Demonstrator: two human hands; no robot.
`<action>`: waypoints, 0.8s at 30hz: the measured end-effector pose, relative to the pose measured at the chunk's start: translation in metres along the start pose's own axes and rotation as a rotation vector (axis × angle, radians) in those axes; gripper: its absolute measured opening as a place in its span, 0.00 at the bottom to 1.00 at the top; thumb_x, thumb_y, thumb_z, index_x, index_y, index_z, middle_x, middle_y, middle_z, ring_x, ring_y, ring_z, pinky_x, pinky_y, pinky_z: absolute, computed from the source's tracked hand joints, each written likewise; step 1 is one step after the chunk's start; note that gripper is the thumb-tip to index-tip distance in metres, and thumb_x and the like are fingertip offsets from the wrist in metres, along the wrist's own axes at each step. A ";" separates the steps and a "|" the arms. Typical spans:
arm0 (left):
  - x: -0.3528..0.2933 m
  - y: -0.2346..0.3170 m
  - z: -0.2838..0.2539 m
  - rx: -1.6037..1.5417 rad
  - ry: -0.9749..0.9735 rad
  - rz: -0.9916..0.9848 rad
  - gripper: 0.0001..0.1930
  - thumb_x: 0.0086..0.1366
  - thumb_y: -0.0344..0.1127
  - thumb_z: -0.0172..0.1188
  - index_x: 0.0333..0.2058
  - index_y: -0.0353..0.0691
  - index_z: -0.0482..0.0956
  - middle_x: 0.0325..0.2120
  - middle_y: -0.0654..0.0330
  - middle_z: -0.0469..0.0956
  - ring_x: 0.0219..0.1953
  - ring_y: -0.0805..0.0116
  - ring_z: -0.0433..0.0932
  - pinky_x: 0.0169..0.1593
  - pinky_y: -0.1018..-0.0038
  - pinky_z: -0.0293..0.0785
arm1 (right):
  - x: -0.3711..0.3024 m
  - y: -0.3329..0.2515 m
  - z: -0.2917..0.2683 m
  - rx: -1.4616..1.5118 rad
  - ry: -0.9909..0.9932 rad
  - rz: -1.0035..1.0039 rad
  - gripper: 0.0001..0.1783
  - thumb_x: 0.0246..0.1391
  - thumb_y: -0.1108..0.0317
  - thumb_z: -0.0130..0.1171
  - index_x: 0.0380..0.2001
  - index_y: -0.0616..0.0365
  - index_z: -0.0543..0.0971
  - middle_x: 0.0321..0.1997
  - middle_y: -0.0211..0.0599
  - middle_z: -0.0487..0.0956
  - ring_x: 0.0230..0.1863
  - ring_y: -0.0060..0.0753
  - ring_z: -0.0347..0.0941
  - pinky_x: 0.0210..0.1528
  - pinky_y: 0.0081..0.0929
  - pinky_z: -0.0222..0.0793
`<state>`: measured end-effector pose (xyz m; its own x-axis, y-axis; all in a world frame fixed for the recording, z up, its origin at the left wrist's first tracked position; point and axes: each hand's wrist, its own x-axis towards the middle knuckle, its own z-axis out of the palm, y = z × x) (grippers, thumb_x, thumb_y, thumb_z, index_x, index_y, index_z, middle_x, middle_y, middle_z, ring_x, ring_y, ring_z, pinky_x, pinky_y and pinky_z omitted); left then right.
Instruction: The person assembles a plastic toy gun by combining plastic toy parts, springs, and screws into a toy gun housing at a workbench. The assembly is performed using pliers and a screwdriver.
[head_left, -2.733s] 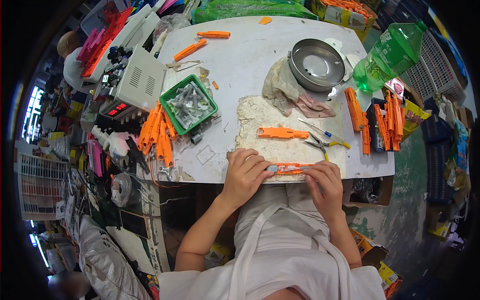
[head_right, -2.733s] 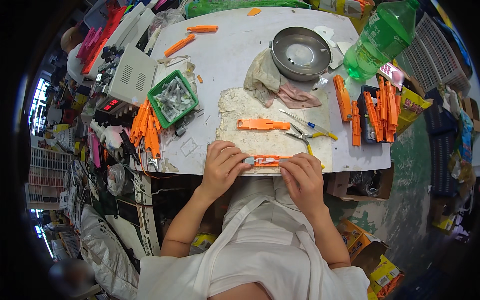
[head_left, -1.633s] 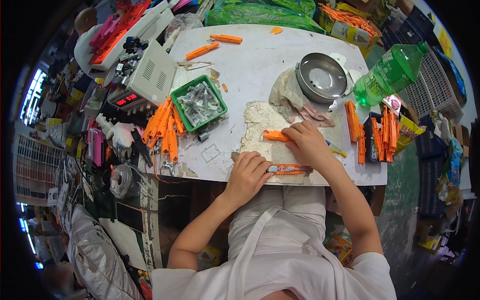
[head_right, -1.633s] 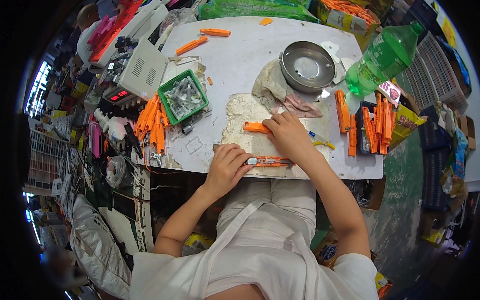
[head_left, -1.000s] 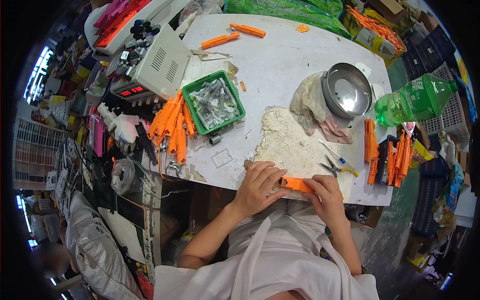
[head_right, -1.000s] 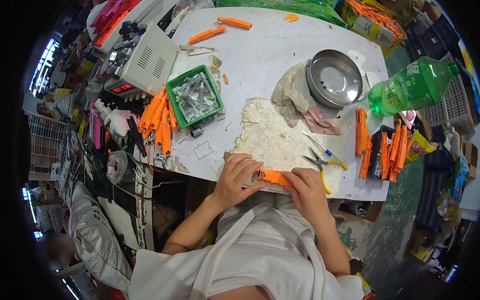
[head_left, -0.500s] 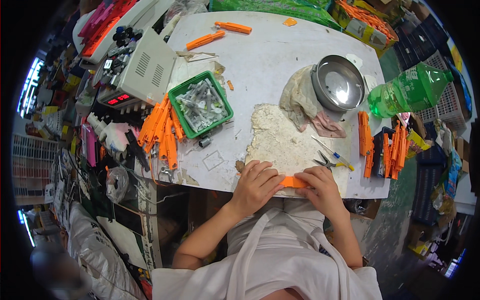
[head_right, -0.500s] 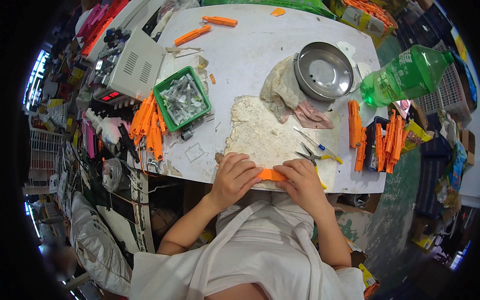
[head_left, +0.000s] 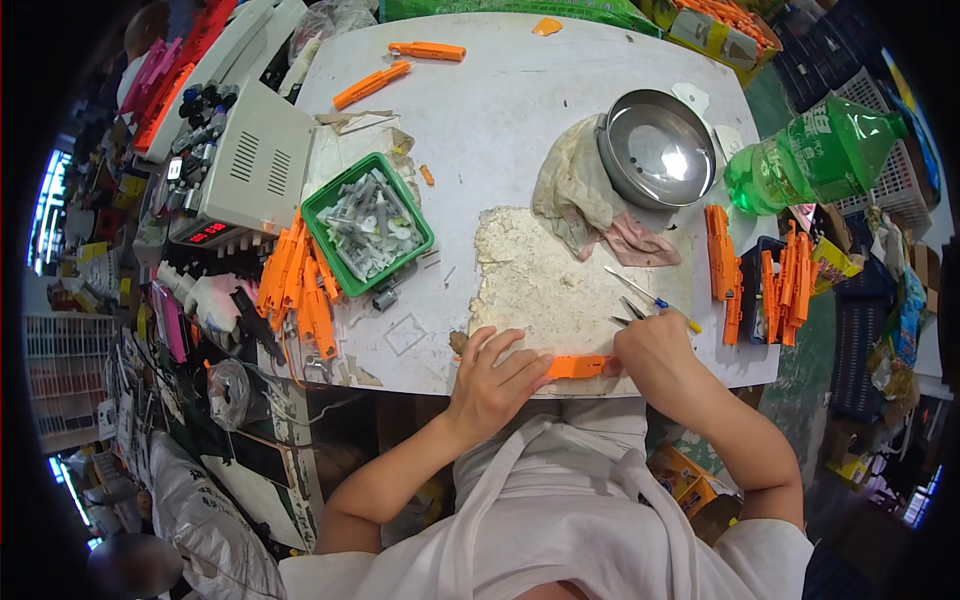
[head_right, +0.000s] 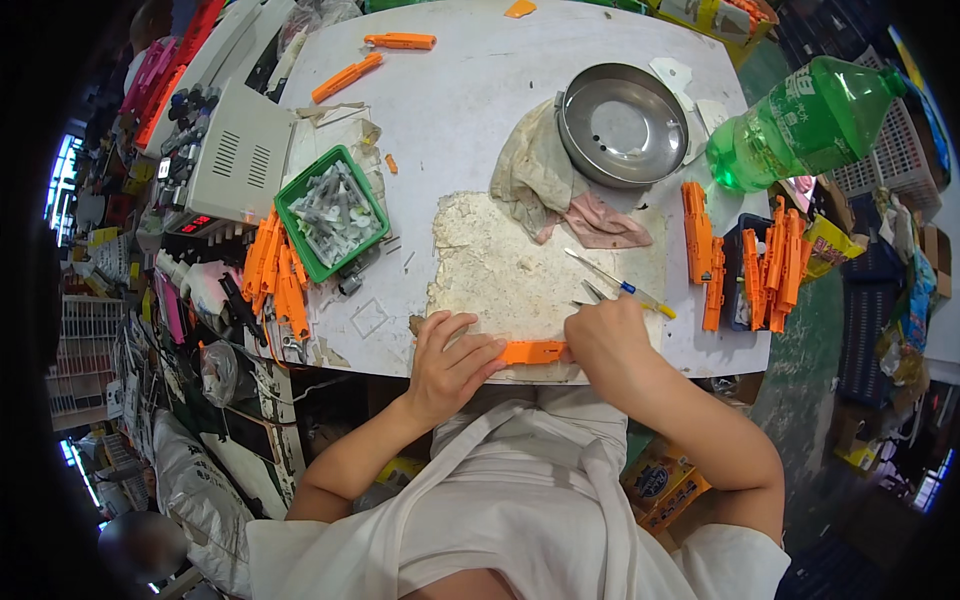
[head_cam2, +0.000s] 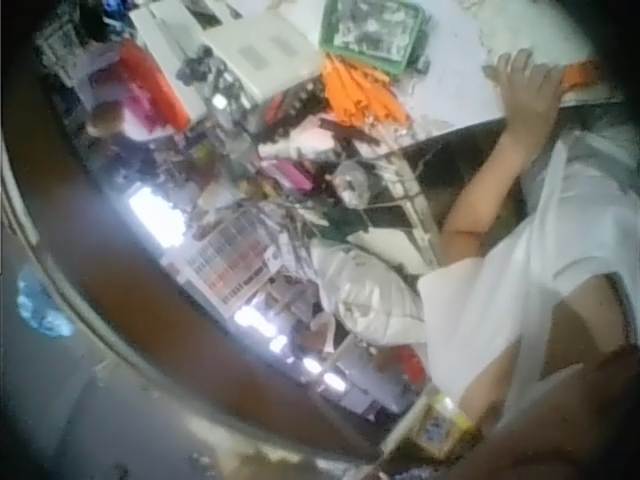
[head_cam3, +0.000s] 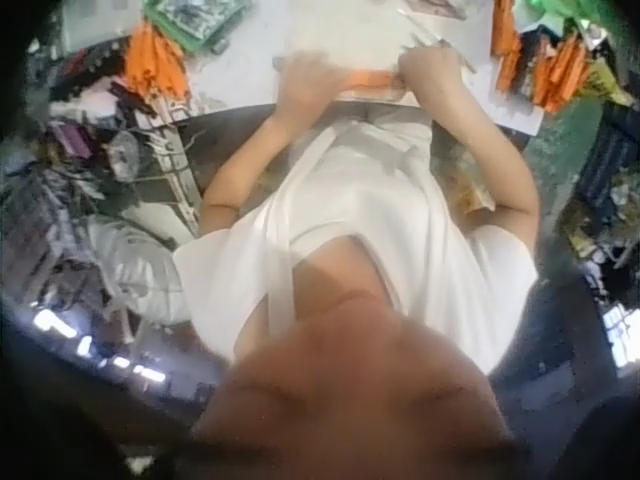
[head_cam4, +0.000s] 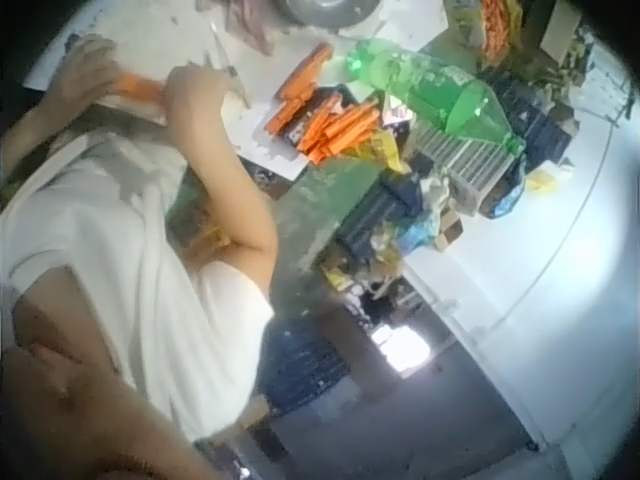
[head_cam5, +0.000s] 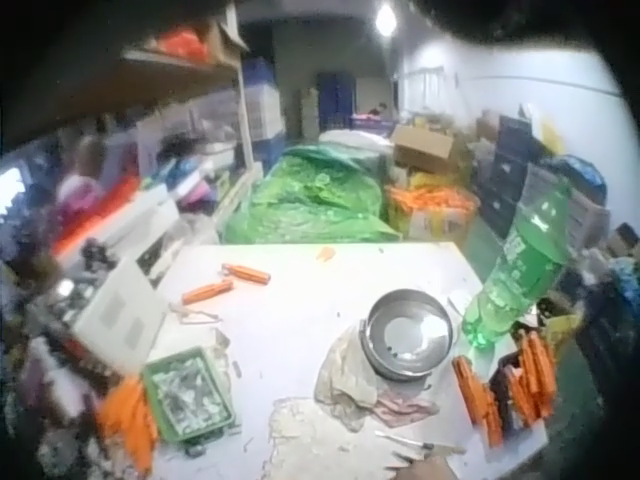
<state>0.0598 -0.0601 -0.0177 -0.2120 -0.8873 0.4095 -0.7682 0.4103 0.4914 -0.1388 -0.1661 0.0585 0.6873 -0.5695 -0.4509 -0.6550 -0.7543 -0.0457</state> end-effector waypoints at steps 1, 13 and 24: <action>-0.002 0.001 0.001 0.000 0.001 -0.009 0.14 0.50 0.35 0.67 0.38 0.45 0.81 0.35 0.67 0.77 0.47 0.62 0.71 0.55 0.58 0.60 | 0.002 -0.004 -0.001 -0.010 -0.018 0.017 0.12 0.39 0.57 0.66 0.14 0.51 0.80 0.19 0.36 0.78 0.26 0.38 0.77 0.32 0.32 0.65; -0.001 -0.002 0.003 0.027 0.022 0.001 0.13 0.50 0.35 0.67 0.37 0.45 0.80 0.34 0.67 0.77 0.44 0.66 0.73 0.55 0.59 0.60 | 0.014 -0.002 -0.014 0.114 0.121 -0.050 0.24 0.36 0.47 0.67 0.13 0.60 0.79 0.15 0.41 0.75 0.21 0.44 0.76 0.24 0.38 0.66; -0.003 0.000 0.003 0.031 0.057 0.019 0.12 0.51 0.35 0.66 0.36 0.44 0.80 0.32 0.67 0.76 0.42 0.65 0.73 0.54 0.60 0.61 | 0.017 0.000 -0.006 0.111 0.048 -0.090 0.24 0.34 0.45 0.69 0.14 0.58 0.80 0.18 0.41 0.78 0.25 0.43 0.78 0.28 0.38 0.68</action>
<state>0.0587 -0.0581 -0.0219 -0.1928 -0.8655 0.4623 -0.7828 0.4198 0.4594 -0.1249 -0.1774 0.0562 0.7571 -0.5181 -0.3979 -0.6189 -0.7638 -0.1831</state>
